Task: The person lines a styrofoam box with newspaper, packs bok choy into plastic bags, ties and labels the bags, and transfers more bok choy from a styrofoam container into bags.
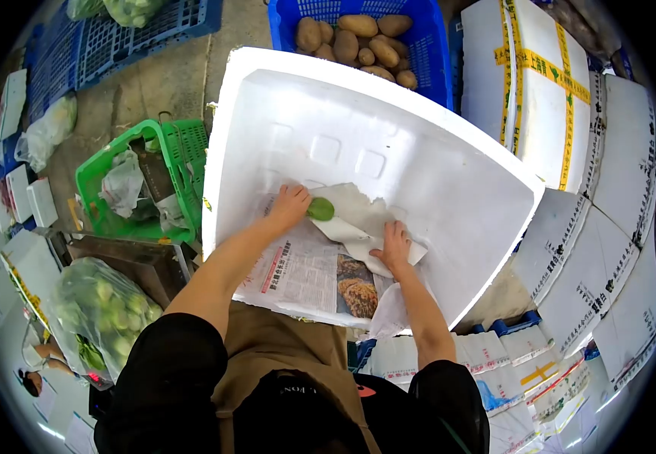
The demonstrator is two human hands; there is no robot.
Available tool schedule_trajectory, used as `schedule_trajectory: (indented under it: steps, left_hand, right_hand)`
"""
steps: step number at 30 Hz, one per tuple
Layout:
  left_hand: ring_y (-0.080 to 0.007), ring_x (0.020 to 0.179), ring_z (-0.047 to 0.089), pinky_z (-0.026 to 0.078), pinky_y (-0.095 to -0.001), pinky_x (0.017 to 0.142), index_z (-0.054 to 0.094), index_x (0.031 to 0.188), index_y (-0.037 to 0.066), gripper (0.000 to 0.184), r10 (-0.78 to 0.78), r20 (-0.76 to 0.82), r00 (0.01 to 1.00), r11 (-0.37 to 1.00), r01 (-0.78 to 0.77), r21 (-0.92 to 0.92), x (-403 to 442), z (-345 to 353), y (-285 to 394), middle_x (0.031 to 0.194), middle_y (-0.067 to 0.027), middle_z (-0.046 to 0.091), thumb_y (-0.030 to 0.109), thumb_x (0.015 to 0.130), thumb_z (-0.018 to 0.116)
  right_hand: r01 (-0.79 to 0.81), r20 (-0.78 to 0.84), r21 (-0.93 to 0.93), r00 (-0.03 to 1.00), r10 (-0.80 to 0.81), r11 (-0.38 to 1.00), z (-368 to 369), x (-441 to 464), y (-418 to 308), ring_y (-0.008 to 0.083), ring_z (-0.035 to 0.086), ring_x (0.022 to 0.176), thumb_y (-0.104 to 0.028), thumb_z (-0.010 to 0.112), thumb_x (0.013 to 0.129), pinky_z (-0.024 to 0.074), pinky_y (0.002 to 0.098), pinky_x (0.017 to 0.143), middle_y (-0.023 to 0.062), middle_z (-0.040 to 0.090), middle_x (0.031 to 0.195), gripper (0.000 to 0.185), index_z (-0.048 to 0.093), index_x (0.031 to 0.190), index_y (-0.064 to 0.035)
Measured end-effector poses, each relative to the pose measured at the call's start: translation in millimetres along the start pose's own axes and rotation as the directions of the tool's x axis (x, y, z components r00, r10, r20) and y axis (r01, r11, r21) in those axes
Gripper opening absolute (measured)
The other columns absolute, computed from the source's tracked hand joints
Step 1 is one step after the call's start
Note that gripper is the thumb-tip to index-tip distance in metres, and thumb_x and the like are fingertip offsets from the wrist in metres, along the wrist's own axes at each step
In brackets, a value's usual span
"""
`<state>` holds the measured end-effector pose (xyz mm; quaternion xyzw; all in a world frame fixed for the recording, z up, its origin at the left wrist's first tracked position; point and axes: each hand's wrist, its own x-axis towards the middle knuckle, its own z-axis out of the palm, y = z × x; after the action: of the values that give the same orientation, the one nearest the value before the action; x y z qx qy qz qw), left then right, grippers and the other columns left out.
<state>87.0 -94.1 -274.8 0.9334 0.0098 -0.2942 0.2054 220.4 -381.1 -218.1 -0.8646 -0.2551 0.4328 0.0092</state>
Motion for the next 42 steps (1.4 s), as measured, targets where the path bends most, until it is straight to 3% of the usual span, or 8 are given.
schedule_trajectory:
  steps: [4, 13, 23, 26, 28, 32, 37, 42]
  left_hand:
    - [-0.0295, 0.122, 0.040, 0.032, -0.0602, 0.090, 0.049, 0.118, 0.011, 0.048, -0.032, -0.245, 0.969, 0.990, 0.064, 0.124, -21.4, -29.6, 16.2, 0.126, -0.0096, 0.045, 0.012, 0.072, 0.064]
    - [-0.0312, 0.096, 0.056, 0.043, -0.0476, 0.083, 0.052, 0.109, 0.009, 0.037, -0.173, -0.105, 0.979, 0.985, 0.173, -0.006, -35.8, 6.3, 19.9, 0.099, -0.0115, 0.056, 0.007, 0.073, 0.061]
    - [-0.0350, 0.081, 0.065, 0.053, -0.0414, 0.067, 0.063, 0.092, -0.002, 0.024, -0.194, 0.446, 0.874, 0.867, 0.365, -0.340, -39.4, -24.5, 30.6, 0.095, -0.0191, 0.063, 0.005, 0.070, 0.058]
    - [-0.0277, 0.073, 0.065, 0.053, -0.0353, 0.064, 0.063, 0.099, 0.000, 0.033, -0.038, 0.142, 0.989, 0.928, 0.088, -0.362, -49.9, -31.3, 44.4, 0.084, -0.0151, 0.065, 0.012, 0.068, 0.064]
    - [-0.0197, 0.074, 0.062, 0.051, -0.0300, 0.066, 0.060, 0.108, 0.002, 0.042, -0.002, 0.574, 0.819, 0.331, 0.543, -0.772, -52.7, -96.4, 68.0, 0.086, -0.0102, 0.064, 0.018, 0.071, 0.070]
    - [-0.0151, 0.087, 0.058, 0.047, -0.0269, 0.078, 0.048, 0.123, -0.001, 0.060, 0.111, 0.326, 0.939, -0.590, 0.326, -0.738, -59.9, -93.4, 128.6, 0.100, -0.0084, 0.062, 0.028, 0.077, 0.074]
    - [-0.0162, 0.087, 0.059, 0.048, -0.0275, 0.078, 0.045, 0.123, -0.007, 0.064, -0.270, 0.259, 0.927, -0.224, 0.201, -0.954, -109.4, -152.4, 121.9, 0.097, -0.0121, 0.064, 0.017, 0.072, 0.074]
    - [-0.0131, 0.079, 0.063, 0.050, -0.0251, 0.073, 0.053, 0.115, 0.000, 0.041, -0.454, 0.145, 0.879, -0.134, 0.093, -0.987, -229.2, -262.3, 48.7, 0.090, -0.0060, 0.065, 0.009, 0.078, 0.069]
  right_hand:
    - [-0.054, -0.064, -0.156, 0.997, 0.045, 0.986, -10.6, 1.1, -11.2, 0.0432, 0.023, 0.129, -0.032, 0.084, 0.058, 0.0272, 0.0667, 0.094, 0.0169, 0.019, 0.145, 0.102, 0.025, 0.140, -0.0148]
    - [-0.094, -0.251, -0.311, 0.968, 0.014, 0.946, 55.9, 4.2, -3.3, 0.0317, 0.055, 0.097, -0.014, 0.071, 0.061, 0.0382, 0.0427, 0.075, 0.0186, 0.053, 0.113, 0.070, 0.042, 0.125, -0.0112]
    - [0.261, 0.060, 0.094, 0.962, -0.267, 0.961, 15.5, -26.0, -9.1, 0.0349, 0.062, 0.075, -0.016, 0.060, 0.070, 0.0479, 0.0430, 0.071, 0.0173, 0.065, 0.077, 0.026, 0.067, 0.094, -0.0113]
    - [0.107, 0.184, 0.349, 0.966, -0.180, 0.931, -17.9, -41.9, -25.9, 0.0389, 0.060, 0.080, -0.018, 0.058, 0.071, 0.0466, 0.0459, 0.073, 0.0196, 0.065, 0.083, 0.029, 0.066, 0.097, -0.0087]
    - [0.017, 0.207, 0.519, 0.968, -0.145, 0.854, -28.0, -55.2, -42.5, 0.0353, 0.063, 0.079, -0.016, 0.055, 0.075, 0.0473, 0.0424, 0.071, 0.0219, 0.065, 0.082, 0.027, 0.064, 0.095, 0.0001]
    - [-0.004, 0.101, 0.688, 0.991, -0.091, 0.726, -40.6, -85.9, -94.5, 0.0346, 0.063, 0.080, -0.009, 0.052, 0.078, 0.0468, 0.0416, 0.072, 0.0245, 0.064, 0.085, 0.024, 0.059, 0.095, 0.0060]
    - [0.146, -0.084, 0.537, 0.989, -0.120, 0.831, -100.8, -139.0, -194.4, 0.0453, 0.057, 0.080, -0.006, 0.050, 0.078, 0.0444, 0.0502, 0.071, 0.0291, 0.060, 0.085, 0.024, 0.052, 0.099, 0.0038]
    - [0.597, -0.396, 0.567, 0.802, -0.448, 0.567, -192.3, -191.1, -273.6, 0.0271, 0.060, 0.078, -0.003, 0.055, 0.080, 0.0468, 0.0348, 0.068, 0.0191, 0.062, 0.090, 0.033, 0.055, 0.112, 0.0027]
